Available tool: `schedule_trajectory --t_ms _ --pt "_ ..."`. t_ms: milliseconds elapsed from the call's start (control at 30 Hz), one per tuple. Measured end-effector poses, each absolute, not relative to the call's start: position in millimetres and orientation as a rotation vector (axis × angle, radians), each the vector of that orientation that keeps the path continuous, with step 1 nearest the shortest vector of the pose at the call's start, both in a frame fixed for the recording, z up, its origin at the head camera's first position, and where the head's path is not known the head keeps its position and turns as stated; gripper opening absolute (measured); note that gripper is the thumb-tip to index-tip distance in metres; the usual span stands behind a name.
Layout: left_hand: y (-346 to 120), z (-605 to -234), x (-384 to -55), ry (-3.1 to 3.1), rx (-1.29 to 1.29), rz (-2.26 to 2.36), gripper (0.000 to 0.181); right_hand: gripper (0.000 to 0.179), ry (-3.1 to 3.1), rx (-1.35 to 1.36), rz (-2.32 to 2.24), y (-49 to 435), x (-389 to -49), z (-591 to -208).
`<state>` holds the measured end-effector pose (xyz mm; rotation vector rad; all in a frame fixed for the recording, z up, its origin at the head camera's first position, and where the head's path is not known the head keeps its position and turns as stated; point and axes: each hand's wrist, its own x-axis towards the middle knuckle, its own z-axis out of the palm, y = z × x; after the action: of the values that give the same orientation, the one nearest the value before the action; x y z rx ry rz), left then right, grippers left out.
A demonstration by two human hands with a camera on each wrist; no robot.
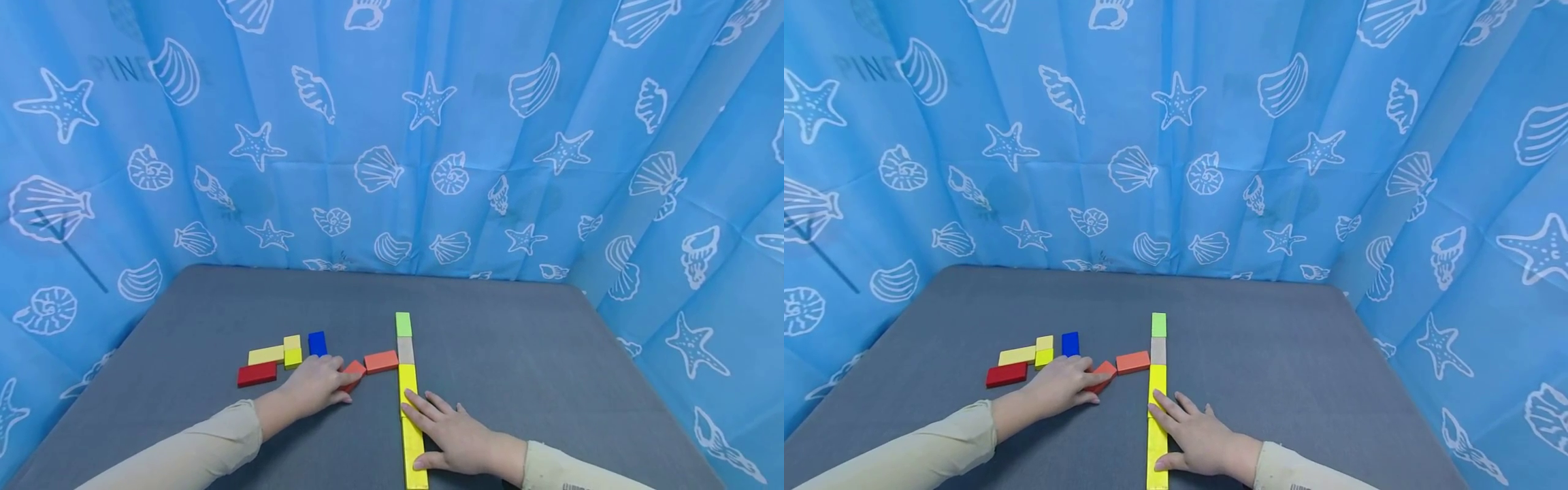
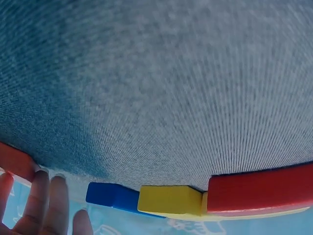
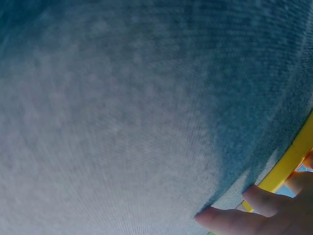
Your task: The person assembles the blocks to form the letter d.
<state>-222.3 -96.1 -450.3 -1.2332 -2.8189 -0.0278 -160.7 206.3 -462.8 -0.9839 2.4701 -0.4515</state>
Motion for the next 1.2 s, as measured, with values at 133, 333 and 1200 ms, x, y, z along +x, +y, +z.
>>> schedule_trajectory --t_ms 133,333,1200 --pt "-92 -448 -223 -2.843 -1.15 0.001 0.056 0.08 2.473 -0.99 -0.455 210 -165 -476" --pt "-69 -445 -235 -2.951 -0.954 -0.023 0.065 0.082 2.486 -0.981 -0.458 216 -170 -490" --pt "-59 -444 -234 -3.106 -0.769 -0.12 0.063 0.081 2.49 -0.912 -0.395 197 -151 -440"
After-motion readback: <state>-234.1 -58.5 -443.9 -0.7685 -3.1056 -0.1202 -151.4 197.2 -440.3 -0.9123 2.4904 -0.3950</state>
